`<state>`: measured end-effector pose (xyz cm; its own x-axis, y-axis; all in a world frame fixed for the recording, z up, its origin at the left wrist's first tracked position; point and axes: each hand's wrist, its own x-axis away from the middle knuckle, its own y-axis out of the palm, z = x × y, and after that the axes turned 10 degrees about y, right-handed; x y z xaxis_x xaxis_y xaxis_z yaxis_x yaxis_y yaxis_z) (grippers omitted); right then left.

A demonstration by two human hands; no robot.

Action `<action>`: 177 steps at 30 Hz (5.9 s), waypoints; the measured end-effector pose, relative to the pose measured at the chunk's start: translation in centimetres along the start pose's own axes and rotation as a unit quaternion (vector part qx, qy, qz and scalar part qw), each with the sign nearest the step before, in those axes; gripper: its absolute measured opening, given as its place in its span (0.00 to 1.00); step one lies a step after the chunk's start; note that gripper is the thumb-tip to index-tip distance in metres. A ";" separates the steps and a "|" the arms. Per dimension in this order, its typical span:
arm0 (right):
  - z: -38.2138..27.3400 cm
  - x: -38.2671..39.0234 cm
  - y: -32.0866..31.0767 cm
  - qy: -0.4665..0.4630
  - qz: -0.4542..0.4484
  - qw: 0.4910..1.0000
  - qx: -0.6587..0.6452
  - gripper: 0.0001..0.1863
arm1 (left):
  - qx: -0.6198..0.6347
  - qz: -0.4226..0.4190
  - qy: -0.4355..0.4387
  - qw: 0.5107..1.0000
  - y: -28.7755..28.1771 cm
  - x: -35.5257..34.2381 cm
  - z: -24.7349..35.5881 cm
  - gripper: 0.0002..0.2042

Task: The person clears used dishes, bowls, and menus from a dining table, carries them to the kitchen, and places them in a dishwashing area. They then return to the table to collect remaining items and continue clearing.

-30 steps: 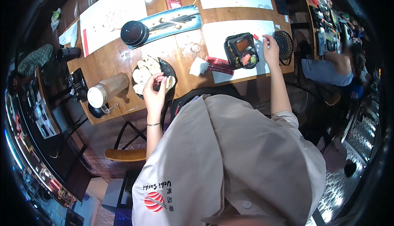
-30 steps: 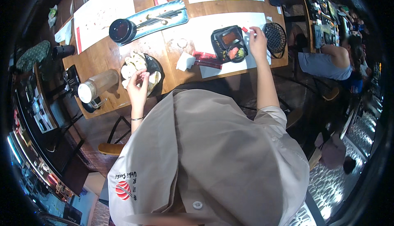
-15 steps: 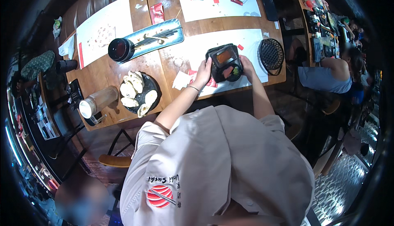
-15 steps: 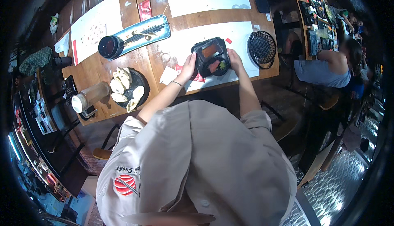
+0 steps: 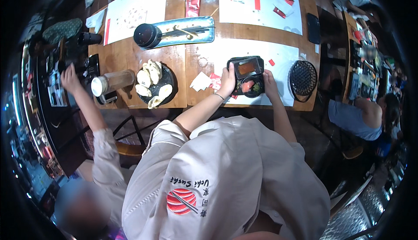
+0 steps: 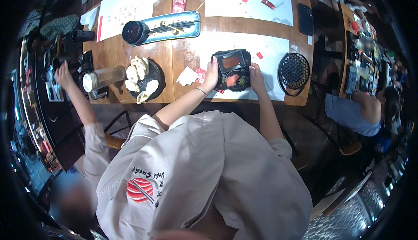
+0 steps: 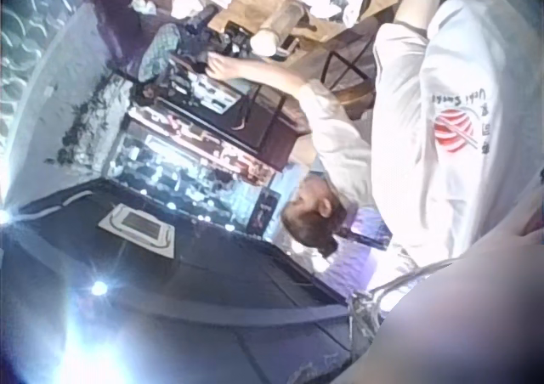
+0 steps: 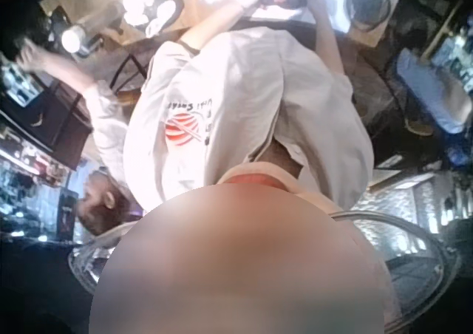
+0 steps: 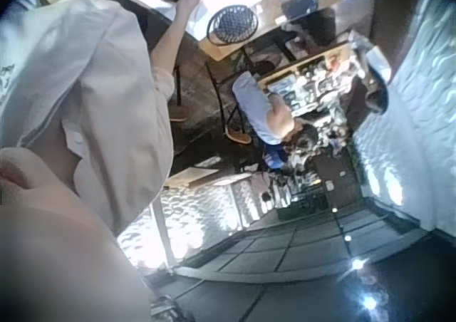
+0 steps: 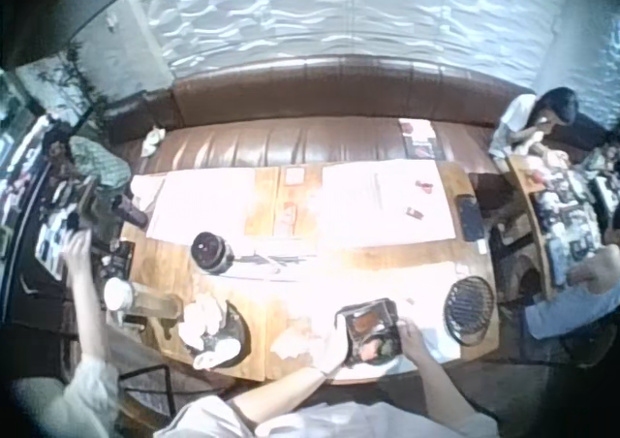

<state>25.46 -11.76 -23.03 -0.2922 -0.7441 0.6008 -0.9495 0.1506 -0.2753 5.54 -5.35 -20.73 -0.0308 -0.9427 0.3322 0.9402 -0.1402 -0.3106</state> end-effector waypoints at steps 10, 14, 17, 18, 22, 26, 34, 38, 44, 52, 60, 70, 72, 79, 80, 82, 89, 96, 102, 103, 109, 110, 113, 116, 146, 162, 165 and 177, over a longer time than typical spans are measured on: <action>-5.0 1.3 2.6 -0.104 -0.122 0.980 -0.114 0.19 | 0.058 0.028 0.060 0.996 -6.5 1.3 3.2 0.33; -7.8 2.2 4.0 -0.080 -0.185 0.970 -0.138 0.16 | 0.192 0.068 0.023 0.979 -9.0 2.5 5.6 0.31; -9.7 3.1 5.7 -0.077 -0.153 0.983 -0.064 0.17 | 0.407 0.042 -0.026 0.912 -11.5 4.0 6.4 0.32; -10.3 3.4 6.4 -0.101 -0.165 0.980 -0.054 0.17 | 0.456 0.038 -0.046 0.888 -12.6 4.3 6.5 0.32; -12.6 4.5 8.6 -0.121 -0.224 0.965 -0.063 0.17 | 0.560 -0.035 -0.051 0.826 -16.1 5.6 6.3 0.30; -14.5 5.6 10.2 -0.100 -0.263 0.957 -0.068 0.17 | 0.521 0.016 -0.042 0.852 -17.8 6.6 7.0 0.34; -15.9 5.6 8.2 -0.033 -0.386 0.919 -0.069 0.20 | 0.573 0.019 -0.050 0.818 -18.8 9.4 9.4 0.43; -15.9 0.6 5.3 -0.019 -0.274 0.961 0.030 0.15 | 0.591 -0.006 -0.088 0.802 -19.8 10.3 9.1 0.46; -13.0 -7.9 3.0 -0.323 0.014 0.872 0.368 0.33 | 0.611 0.073 -0.016 0.788 -21.4 10.4 7.7 0.42; -11.7 -17.2 10.8 0.083 -0.155 0.948 -0.264 0.18 | 0.529 0.252 0.011 0.810 -23.6 11.1 6.0 0.31; -13.7 -15.4 12.1 0.052 -0.028 0.979 -0.196 0.24 | 0.523 0.253 0.040 0.813 -25.0 13.0 5.9 0.29; -14.2 -14.1 14.6 0.024 -0.125 0.892 -0.435 0.29 | 0.496 0.258 0.014 0.829 -27.0 12.9 6.2 0.29; -14.2 -14.2 14.9 0.032 -0.131 0.881 -0.454 0.29 | 0.484 0.272 0.009 0.832 -27.0 12.9 6.4 0.29; -13.8 -13.9 14.9 -0.007 -0.090 0.892 -0.444 0.29 | 0.458 0.283 -0.022 0.843 -27.5 13.2 6.6 0.27; -13.7 -13.8 15.0 -0.003 -0.102 0.891 -0.442 0.30 | 0.452 0.285 -0.017 0.845 -27.7 13.4 6.3 0.27; -13.4 -13.9 15.0 -0.015 -0.099 0.890 -0.444 0.29 | 0.469 0.282 -0.028 0.837 -28.2 13.7 5.6 0.27; -13.1 -14.9 16.3 0.004 -0.100 0.879 -0.466 0.29 | 0.495 0.268 -0.025 0.826 -30.1 13.6 2.7 0.27; -13.2 -13.3 15.7 0.024 -0.050 0.876 -0.479 0.30 | 0.511 0.292 -0.003 0.809 -29.7 16.8 1.6 0.28; -15.7 -11.7 15.6 0.006 -0.160 0.874 -0.459 0.32 | 0.470 0.397 -0.002 0.789 -29.0 18.7 0.9 0.29; -16.1 -11.2 14.7 0.009 -0.144 0.871 -0.469 0.31 | 0.480 0.397 0.001 0.782 -28.2 19.8 1.1 0.30; -19.3 -6.9 8.4 -0.005 -0.147 0.888 -0.435 0.29 | 0.516 0.412 0.056 0.749 -24.0 26.2 3.2 0.30; -19.9 -6.3 7.8 -0.005 -0.153 0.887 -0.435 0.29 | 0.524 0.433 0.041 0.732 -23.4 26.7 3.4 0.30; -21.6 -5.3 6.0 -0.009 -0.188 0.888 -0.420 0.30 | 0.535 0.448 0.073 0.712 -22.2 27.8 3.0 0.31; -21.9 -4.1 5.4 -0.039 -0.192 0.907 -0.374 0.29 | 0.613 0.410 0.087 0.670 -21.7 29.5 2.0 0.32; -21.3 24.5 25.7 -0.022 -0.546 0.830 -0.110 0.31 | 0.556 0.658 0.313 0.400 -17.0 56.9 -7.6 0.33; -13.9 45.5 54.9 0.016 -0.592 0.802 -0.071 0.30 | 0.468 0.713 0.356 0.382 -34.5 73.6 -21.5 0.34; -14.0 48.8 61.8 0.044 -0.591 0.800 -0.089 0.30 | 0.482 0.722 0.349 0.353 -40.2 75.3 -24.4 0.33; -20.9 67.3 92.0 0.044 -0.639 0.768 -0.035 0.35 | 0.446 0.776 0.288 0.341 -69.0 81.1 -29.9 0.36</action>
<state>-83.97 -34.37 7.81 0.8783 -0.2678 0.3961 -0.4708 -0.6289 0.6187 -71.96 -81.20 0.97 0.9186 0.3880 0.0748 -0.3021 0.5675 0.7659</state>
